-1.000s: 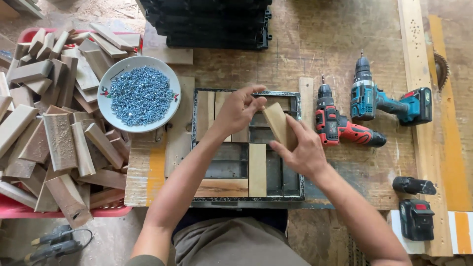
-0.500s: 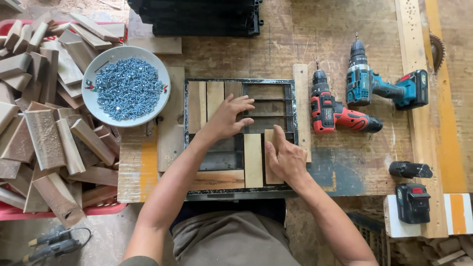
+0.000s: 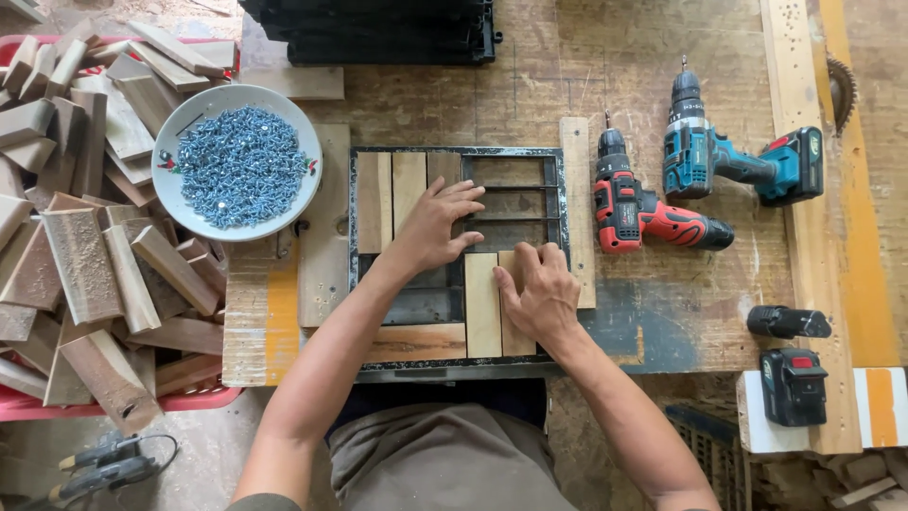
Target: The person arranges small wooden blocks into a black plastic frame on a workbench, creating a patterned panel. They repeatedly pick blocks from a red bin, place them into the frame, and adjust their positions by hand.
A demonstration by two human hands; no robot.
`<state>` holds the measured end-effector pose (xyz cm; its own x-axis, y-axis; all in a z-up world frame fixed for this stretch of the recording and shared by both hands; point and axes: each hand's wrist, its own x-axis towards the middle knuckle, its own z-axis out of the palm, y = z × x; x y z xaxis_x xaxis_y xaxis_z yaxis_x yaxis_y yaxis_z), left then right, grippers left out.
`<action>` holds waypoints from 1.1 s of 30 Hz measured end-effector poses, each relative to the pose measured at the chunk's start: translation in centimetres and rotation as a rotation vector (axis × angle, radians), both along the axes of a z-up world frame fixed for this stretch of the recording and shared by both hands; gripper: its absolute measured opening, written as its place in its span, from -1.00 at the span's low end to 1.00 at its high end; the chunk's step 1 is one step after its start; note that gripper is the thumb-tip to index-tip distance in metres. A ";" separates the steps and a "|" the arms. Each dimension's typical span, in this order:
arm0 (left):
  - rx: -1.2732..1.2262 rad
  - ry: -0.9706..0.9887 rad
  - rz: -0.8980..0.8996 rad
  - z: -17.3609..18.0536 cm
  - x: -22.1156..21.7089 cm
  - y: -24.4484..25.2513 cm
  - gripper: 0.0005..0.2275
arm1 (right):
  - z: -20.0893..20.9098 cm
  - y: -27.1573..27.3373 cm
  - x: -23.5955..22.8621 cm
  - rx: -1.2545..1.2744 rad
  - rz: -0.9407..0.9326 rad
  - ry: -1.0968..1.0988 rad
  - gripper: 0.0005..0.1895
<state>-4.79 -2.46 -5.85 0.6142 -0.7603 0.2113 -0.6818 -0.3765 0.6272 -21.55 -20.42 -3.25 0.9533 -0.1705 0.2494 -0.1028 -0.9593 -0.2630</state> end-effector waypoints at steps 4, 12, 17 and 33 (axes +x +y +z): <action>0.005 -0.016 -0.004 0.4 -0.2 0.0 -0.61 | 0.7 0.6 -1.5 -0.014 0.045 -0.063 -0.40; 0.014 -0.022 -0.002 0.6 -0.2 0.0 -0.62 | -0.1 0.6 -1.2 -0.128 0.044 0.011 -0.33; 0.040 0.019 -0.018 0.9 -0.6 0.0 -0.60 | 0.7 -2.2 0.9 -0.051 0.137 0.152 -0.51; 0.012 0.153 -0.062 3.2 -1.6 0.3 -0.60 | 2.1 -3.9 0.4 0.919 0.161 0.258 -0.53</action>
